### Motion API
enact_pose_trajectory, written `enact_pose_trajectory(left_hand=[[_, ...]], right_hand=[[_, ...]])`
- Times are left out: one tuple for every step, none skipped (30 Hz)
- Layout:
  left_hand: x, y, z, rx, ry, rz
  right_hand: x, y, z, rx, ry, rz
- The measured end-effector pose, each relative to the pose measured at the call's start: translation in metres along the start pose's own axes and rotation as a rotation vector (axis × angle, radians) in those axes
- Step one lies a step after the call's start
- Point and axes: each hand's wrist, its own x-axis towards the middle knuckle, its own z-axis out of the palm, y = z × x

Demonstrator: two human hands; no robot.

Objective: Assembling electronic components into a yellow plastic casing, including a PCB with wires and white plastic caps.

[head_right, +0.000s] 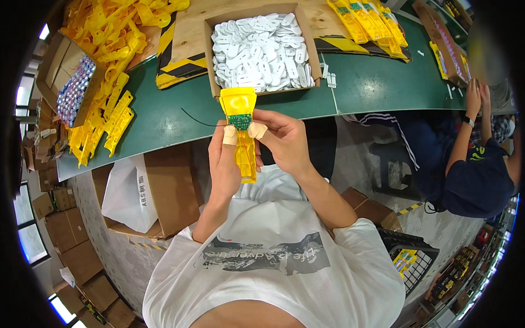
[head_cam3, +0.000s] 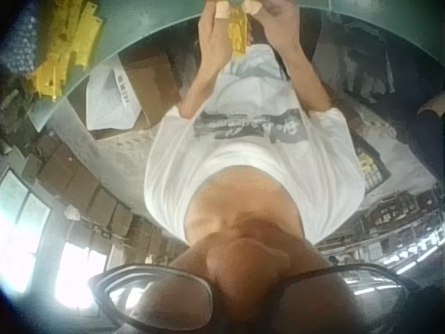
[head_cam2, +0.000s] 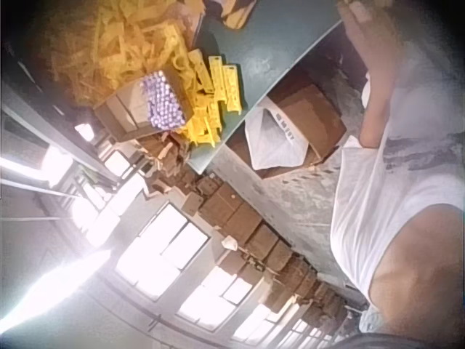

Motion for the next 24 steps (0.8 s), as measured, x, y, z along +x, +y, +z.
enact_pose_trajectory(left_hand=[[0.000,-0.002,0.002,0.018,0.038,0.009],[0.000,-0.002,0.002,0.037,0.076,0.018],[0.001,-0.003,0.002,0.034,0.078,0.012],[0.003,-0.002,0.002,0.130,0.066,0.019],[0.006,-0.002,0.001,0.227,0.052,0.028],[0.007,-0.001,0.000,0.222,0.050,0.027],[0.009,0.000,-0.002,0.203,0.011,0.004],[0.011,0.001,-0.002,0.184,-0.032,-0.016],[0.012,0.000,-0.004,0.182,-0.049,-0.009],[0.013,-0.002,-0.005,0.156,-0.016,-0.053],[0.012,-0.004,-0.006,0.131,0.015,-0.095],[0.010,-0.002,-0.008,0.099,0.013,-0.133],[0.010,-0.003,-0.008,0.100,-0.015,-0.103],[0.007,-0.004,-0.010,0.048,0.007,-0.102],[0.002,-0.008,-0.015,-0.005,0.025,-0.109],[-0.002,-0.008,-0.022,-0.070,0.031,-0.115],[-0.005,-0.010,-0.030,-0.135,0.037,-0.123],[-0.007,-0.018,-0.039,-0.157,0.047,-0.107],[-0.009,-0.018,-0.041,-0.155,0.042,-0.097],[-0.011,-0.018,-0.043,-0.167,0.057,-0.066],[-0.012,-0.019,-0.045,-0.179,0.074,-0.039],[-0.013,-0.020,-0.048,-0.213,0.043,-0.030],[-0.014,-0.022,-0.050,-0.214,0.049,-0.030],[-0.012,-0.022,-0.049,-0.231,0.045,-0.027]], right_hand=[[0.000,0.003,-0.001,-0.003,0.008,0.011],[0.001,0.007,-0.002,-0.007,0.017,0.021],[0.001,0.011,-0.004,-0.009,0.020,0.027],[0.002,0.015,-0.005,0.020,0.041,-0.010],[0.003,0.018,-0.005,0.047,0.063,-0.050],[0.003,0.019,-0.007,0.043,0.064,-0.049],[0.001,0.018,-0.008,0.051,0.085,-0.058],[0.000,0.017,-0.008,0.058,0.106,-0.071],[0.000,0.017,-0.009,0.052,0.114,-0.087],[0.002,0.014,-0.011,0.052,0.082,-0.015],[0.003,0.011,-0.012,0.052,0.050,0.052],[0.002,0.006,-0.013,0.063,0.004,0.136],[0.002,0.009,-0.015,0.064,-0.002,0.139],[0.002,0.005,-0.017,-0.054,-0.031,0.076],[0.001,0.001,-0.021,-0.171,-0.050,0.016],[0.001,-0.008,-0.024,-0.232,-0.038,-0.025],[0.000,-0.019,-0.027,-0.291,-0.024,-0.064],[0.003,-0.033,-0.027,-0.318,0.021,-0.112],[0.009,-0.047,-0.033,-0.389,0.049,-0.115],[0.021,-0.063,-0.037,-0.614,0.063,-0.170],[0.036,-0.082,-0.037,-0.837,0.078,-0.221],[0.055,-0.098,-0.033,-1.037,0.082,-0.292],[0.075,-0.107,-0.029,-1.236,0.080,-0.359],[0.097,-0.107,-0.035,-1.467,0.081,-0.466]])
